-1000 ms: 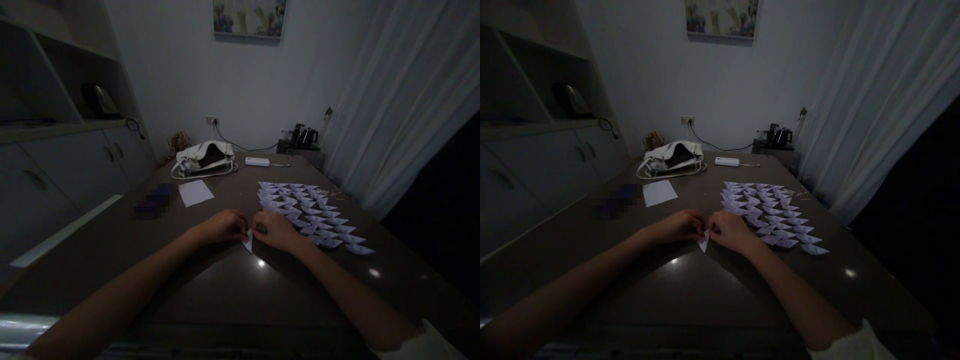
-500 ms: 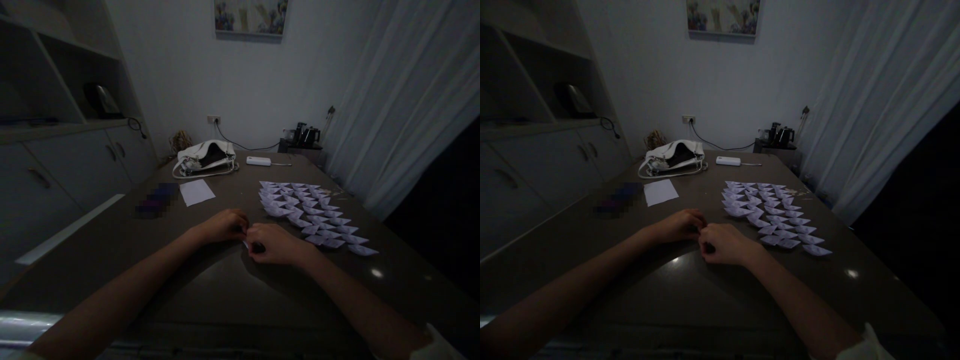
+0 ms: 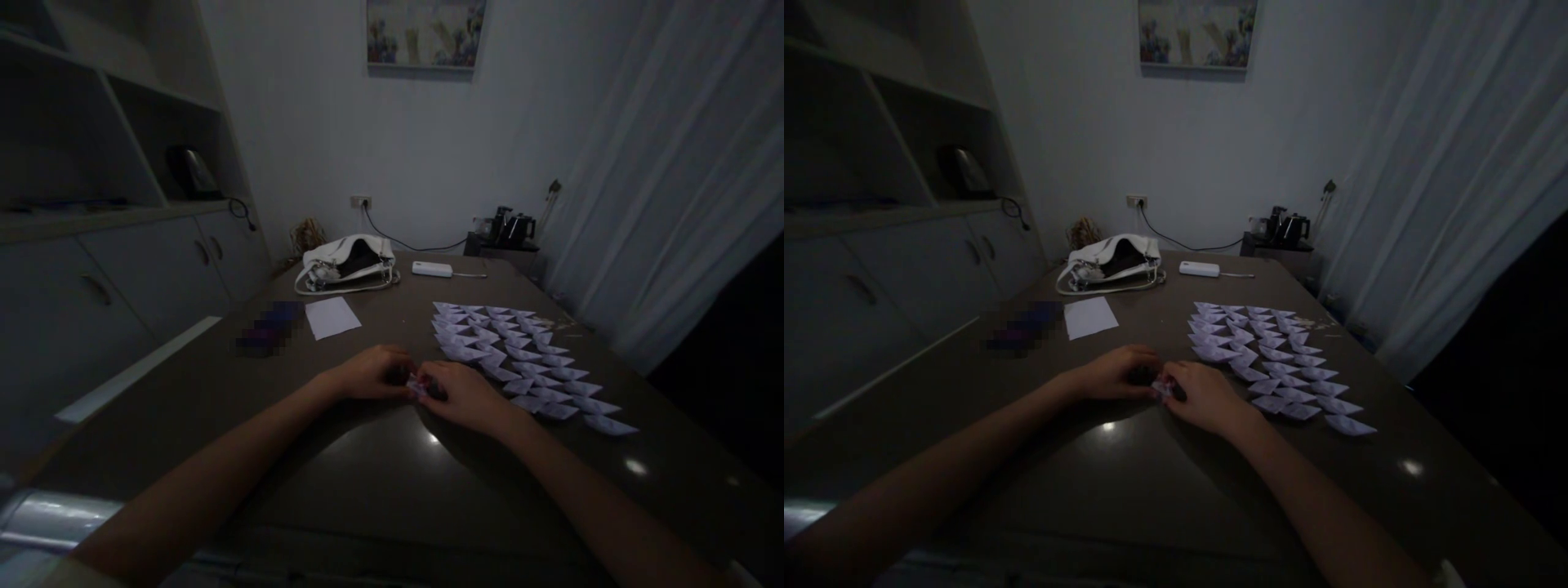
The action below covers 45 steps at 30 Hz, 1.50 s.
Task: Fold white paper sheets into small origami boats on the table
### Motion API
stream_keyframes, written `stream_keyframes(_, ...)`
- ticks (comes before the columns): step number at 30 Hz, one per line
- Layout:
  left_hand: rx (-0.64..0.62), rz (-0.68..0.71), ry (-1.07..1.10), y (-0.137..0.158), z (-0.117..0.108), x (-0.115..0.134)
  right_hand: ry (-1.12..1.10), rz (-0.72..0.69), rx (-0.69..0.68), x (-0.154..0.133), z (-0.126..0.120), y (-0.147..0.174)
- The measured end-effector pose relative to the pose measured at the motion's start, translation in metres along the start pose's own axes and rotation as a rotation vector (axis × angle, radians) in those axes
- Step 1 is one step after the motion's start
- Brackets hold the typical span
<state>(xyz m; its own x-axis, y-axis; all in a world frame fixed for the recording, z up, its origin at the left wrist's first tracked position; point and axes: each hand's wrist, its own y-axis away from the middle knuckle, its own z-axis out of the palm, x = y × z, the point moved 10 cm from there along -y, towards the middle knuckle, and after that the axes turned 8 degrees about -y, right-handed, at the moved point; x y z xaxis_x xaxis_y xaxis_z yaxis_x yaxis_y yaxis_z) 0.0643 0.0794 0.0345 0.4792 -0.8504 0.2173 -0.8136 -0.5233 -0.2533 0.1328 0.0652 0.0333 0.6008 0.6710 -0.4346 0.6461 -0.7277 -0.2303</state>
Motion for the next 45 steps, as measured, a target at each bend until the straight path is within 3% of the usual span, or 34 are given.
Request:
stream_keyframes(3,0.048,0.026,0.0,0.001,-0.003,-0.002,-0.016,0.007,0.009,0.004,-0.002,-0.001)
stream_keyframes(13,0.033,-0.024,-0.049,0.001,-0.001,-0.009,-0.285,0.095,0.138,0.023,-0.002,-0.007)
stream_keyframes(22,0.154,-0.233,0.236,0.004,-0.002,-0.03,-0.591,0.111,0.252,0.032,-0.003,-0.008)
stream_keyframes(26,0.176,-0.262,0.386,0.004,0.0,-0.032,-0.645,0.1,0.259,0.031,-0.003,-0.009)
stream_keyframes(34,0.204,-0.289,0.61,0.004,0.005,-0.033,-0.961,0.191,0.271,0.05,0.005,-0.012)
stream_keyframes(45,0.203,-0.26,0.536,0.003,0.005,-0.03,-0.873,0.209,0.313,0.056,0.008,-0.011)
